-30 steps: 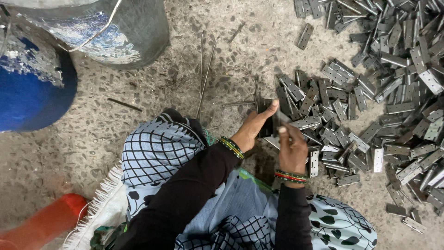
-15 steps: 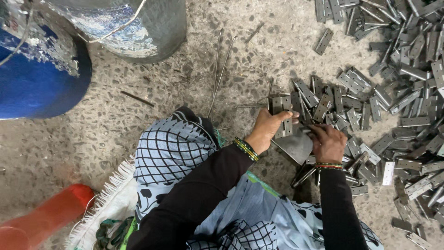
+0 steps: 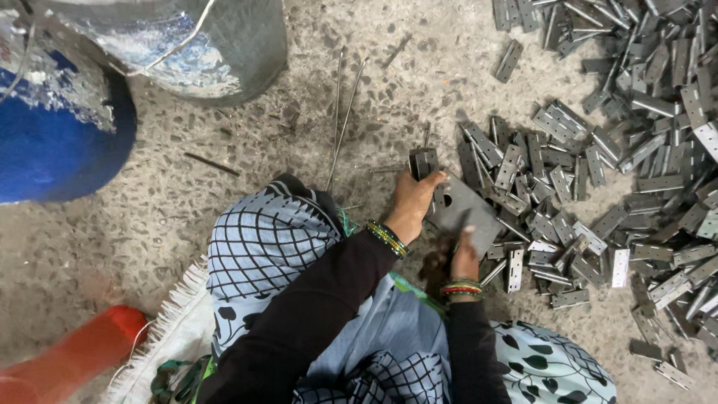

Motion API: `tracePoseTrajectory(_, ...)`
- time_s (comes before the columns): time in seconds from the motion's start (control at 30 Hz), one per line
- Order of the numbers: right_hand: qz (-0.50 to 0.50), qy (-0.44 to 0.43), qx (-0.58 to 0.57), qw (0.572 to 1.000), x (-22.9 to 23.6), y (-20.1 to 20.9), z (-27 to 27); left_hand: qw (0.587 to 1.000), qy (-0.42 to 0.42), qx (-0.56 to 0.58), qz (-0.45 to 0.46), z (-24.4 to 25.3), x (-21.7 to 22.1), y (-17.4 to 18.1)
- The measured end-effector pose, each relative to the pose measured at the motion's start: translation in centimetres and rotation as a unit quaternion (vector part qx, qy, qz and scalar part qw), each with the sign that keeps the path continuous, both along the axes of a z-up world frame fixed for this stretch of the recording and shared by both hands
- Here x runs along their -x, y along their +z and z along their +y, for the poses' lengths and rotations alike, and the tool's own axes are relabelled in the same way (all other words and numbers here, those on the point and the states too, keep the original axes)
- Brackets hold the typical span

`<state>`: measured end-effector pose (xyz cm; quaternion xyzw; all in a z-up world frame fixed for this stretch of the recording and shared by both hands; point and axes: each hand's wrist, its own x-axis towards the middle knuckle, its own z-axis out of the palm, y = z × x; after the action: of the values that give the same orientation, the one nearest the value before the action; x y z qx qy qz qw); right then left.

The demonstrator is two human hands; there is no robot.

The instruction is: The person sits on the floor and repeatedly picks up small metal brackets and rods, inserts the rods into the brackets, and places the assembled units into a nearby bucket. The person handles the parts one at a time and continues the process throughout the clip.

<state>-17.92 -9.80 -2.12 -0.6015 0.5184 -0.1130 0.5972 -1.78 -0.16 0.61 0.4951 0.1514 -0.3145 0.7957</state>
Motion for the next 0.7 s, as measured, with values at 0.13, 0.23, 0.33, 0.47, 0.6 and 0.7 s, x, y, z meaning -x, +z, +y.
tracePoseTrajectory(0.13, -0.119, -0.04, -0.11, 0.986, 1.9, -3.5, -0.1, 0.998, -0.039, -0.056, -0.012, -0.6, 0.3, -1.4)
tracePoseTrajectory(0.23, -0.115, -0.067, 0.112, 0.985, 3.2, -5.0, 0.1, 0.997, -0.057, -0.029, -0.033, -0.8, 0.5, -2.1)
tracePoseTrajectory(0.33, 0.103, 0.009, 0.059, 0.993, 2.4, -5.4, -0.8, 0.998, -0.036, 0.016, -0.049, -1.2, 0.7, -2.4)
tracePoseTrajectory(0.47, 0.132, 0.055, 0.152, 0.978, 1.9, -4.3, -0.6, 0.989, -0.112, -0.01, -0.098, -0.7, 1.6, -3.4)
tracePoseTrajectory(0.6, 0.029, 0.149, 0.26, 0.954, 0.9, -0.9, 0.4, 0.974, -0.195, -0.067, -0.098, -1.0, 1.7, -3.2)
tracePoseTrajectory(0.7, 0.004, 0.195, 0.257, 0.946, 0.7, 1.7, 2.0, 0.964, -0.207, -0.07, -0.151, -0.7, 2.4, -2.8)
